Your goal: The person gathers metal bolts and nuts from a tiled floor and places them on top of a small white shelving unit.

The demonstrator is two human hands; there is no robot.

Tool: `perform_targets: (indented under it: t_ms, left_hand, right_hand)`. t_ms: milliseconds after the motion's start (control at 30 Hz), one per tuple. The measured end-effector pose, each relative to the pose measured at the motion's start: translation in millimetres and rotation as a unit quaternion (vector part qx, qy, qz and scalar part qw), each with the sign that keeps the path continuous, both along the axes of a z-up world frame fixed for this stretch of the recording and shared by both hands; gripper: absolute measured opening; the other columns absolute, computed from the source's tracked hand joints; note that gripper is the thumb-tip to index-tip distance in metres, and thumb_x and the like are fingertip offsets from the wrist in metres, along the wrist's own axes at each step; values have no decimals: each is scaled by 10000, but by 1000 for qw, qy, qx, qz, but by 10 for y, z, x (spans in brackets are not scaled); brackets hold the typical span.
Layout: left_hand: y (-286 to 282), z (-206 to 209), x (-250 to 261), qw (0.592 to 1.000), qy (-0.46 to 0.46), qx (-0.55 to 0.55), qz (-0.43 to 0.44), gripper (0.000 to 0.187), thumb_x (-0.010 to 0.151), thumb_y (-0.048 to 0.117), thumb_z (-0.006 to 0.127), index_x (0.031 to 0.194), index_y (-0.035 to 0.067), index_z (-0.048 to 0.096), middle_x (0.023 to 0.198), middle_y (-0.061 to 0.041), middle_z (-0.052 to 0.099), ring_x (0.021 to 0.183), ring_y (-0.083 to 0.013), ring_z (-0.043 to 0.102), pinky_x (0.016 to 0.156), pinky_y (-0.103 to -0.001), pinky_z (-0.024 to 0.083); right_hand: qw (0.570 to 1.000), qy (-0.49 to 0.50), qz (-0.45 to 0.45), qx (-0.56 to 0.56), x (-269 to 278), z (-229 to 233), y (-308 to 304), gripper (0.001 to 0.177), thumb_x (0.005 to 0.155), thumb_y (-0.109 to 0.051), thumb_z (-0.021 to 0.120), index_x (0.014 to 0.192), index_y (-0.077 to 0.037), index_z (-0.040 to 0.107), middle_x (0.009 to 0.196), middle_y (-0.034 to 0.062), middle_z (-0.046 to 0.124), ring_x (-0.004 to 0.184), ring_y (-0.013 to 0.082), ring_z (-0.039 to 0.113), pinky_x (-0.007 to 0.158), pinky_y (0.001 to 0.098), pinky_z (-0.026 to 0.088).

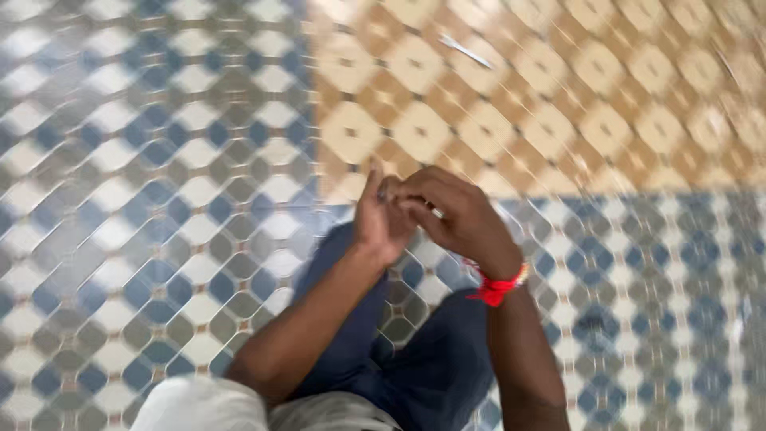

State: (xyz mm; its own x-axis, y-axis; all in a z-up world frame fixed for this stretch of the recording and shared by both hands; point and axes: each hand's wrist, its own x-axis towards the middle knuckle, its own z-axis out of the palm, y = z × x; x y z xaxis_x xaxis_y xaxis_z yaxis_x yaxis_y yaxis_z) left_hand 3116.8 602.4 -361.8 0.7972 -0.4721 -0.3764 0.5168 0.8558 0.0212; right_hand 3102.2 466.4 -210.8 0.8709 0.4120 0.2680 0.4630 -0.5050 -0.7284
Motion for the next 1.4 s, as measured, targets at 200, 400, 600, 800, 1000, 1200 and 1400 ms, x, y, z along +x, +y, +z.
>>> perform_targets:
  t_ms: [200,400,600,800,1000,1200,1400]
  left_hand:
    - [2274,356,-55,978,-64,161,115,565,1043,622,405,673,196,441,642,0,456,578,-182,481,646,-365,448]
    - [2489,-359,465,949,37,255,181,506,1051,598,382,735,203,391,658,31,383,573,-138,375,575,-325,377]
    - [1134,38,1551,956,-97,256,106,391,1045,457,492,795,158,459,698,13,478,571,-133,453,534,-321,428]
    - [631,1570,1948,924,-199,324,43,580,1064,580,439,721,115,480,638,-6,484,503,-122,475,483,-291,436]
    - [598,1726,1440,923,-75,378,-8,714,1080,615,389,585,105,454,482,-29,422,410,-126,413,438,-294,372]
    - [1266,1961,253,930,162,330,9,386,1052,493,535,854,163,559,603,30,443,436,-102,381,391,-282,296]
    - [2704,3178,-204,838,288,458,70,547,1050,544,474,783,69,531,580,-43,499,477,-178,466,459,-347,427]
  right_hand:
    - [994,0,39,-104,1307,26,215,201,963,-93,714,1159,-54,721,1086,113,712,908,271,713,760,369,575]
    - [948,207,-184,-154,1529,-871,-1285,268,1040,-203,670,1250,-41,711,1039,142,771,913,208,735,799,349,581]
    - [960,146,-202,-128,2209,-617,-1850,225,1093,-120,630,1290,-30,695,1147,113,734,1000,163,706,855,294,568]
    - [994,75,-23,-77,3492,631,-1790,115,1188,-55,557,1230,34,617,1135,117,725,1063,158,698,928,250,548]
    - [985,55,-42,-157,3305,2180,-1531,172,1107,-60,573,1243,8,654,1129,103,719,1017,163,694,871,282,568]
    - [980,200,-8,-25,2551,2747,-471,98,1049,-79,591,1114,-30,645,1081,87,697,980,151,677,904,282,557]
    - [944,309,93,-63,1900,2838,1493,184,989,-116,610,1160,-76,662,1084,82,694,912,185,689,810,298,566]
